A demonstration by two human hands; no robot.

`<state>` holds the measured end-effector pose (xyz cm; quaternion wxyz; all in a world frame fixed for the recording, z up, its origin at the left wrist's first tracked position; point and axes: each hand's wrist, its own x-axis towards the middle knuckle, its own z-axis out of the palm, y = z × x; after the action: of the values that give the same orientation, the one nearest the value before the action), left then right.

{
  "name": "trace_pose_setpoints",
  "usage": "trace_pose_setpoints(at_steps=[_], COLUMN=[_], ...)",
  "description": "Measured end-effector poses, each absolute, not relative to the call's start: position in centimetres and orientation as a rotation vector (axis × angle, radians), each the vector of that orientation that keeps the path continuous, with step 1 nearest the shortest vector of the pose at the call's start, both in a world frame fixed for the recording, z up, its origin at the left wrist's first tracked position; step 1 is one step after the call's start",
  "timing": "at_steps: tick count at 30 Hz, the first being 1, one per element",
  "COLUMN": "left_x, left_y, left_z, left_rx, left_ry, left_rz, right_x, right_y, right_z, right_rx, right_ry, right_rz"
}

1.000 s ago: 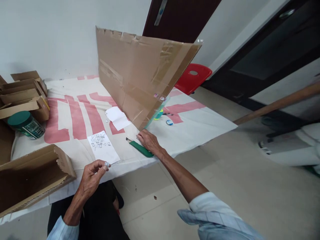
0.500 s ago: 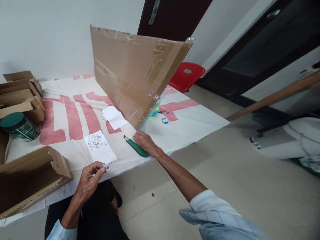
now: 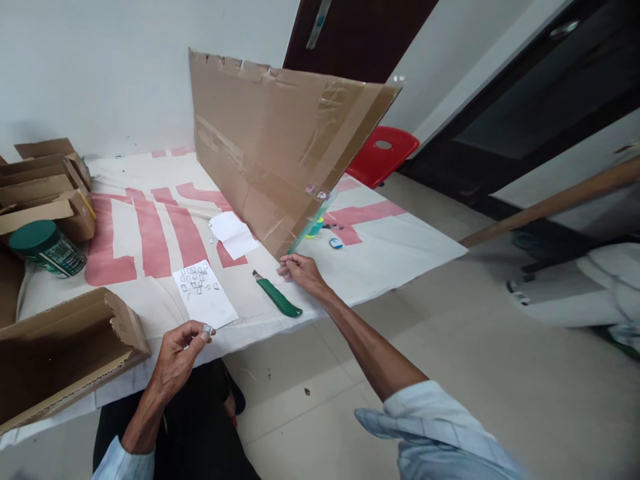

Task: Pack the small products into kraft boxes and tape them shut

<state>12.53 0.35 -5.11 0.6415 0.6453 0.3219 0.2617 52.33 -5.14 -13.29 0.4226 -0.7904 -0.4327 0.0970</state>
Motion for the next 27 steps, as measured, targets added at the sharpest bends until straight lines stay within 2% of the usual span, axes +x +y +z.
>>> trace_pose_setpoints(at_steps=[8, 13, 15, 19, 21, 27], left_x=[13.6, 14.0, 14.2, 14.7, 14.8, 14.7], left_y=[-0.2, -0.8, -0.9, -1.1, -1.1, -1.3], left_z=[-3.0, -2.3, -2.3, -2.4, -2.4, -2.2], left_rx=[1.288, 1.185, 1.164, 1.168, 1.182, 1.122], left_ry=[0.649, 0.598, 0.590, 0.603, 0.610, 0.564], left_rz=[0.581, 0.591, 0.588, 0.580, 0.580, 0.555], right_x=[51.4, 46.8, 43.5, 36.8, 34.6, 32.7], right_y=[-6.1, -6.3, -6.7, -7.9, -8.4, -8.2], right_z=[-10.1, -7.4, -5.7, -2.2, -0.9, 0.3], right_rx=[-1.940, -1.848, -1.732, -1.478, -1.372, -1.290], right_ry=[-1.068, -1.032, -1.046, -1.130, -1.153, -1.115], right_rz=[0.063, -0.109, 0.051, 0.767, 1.006, 1.164])
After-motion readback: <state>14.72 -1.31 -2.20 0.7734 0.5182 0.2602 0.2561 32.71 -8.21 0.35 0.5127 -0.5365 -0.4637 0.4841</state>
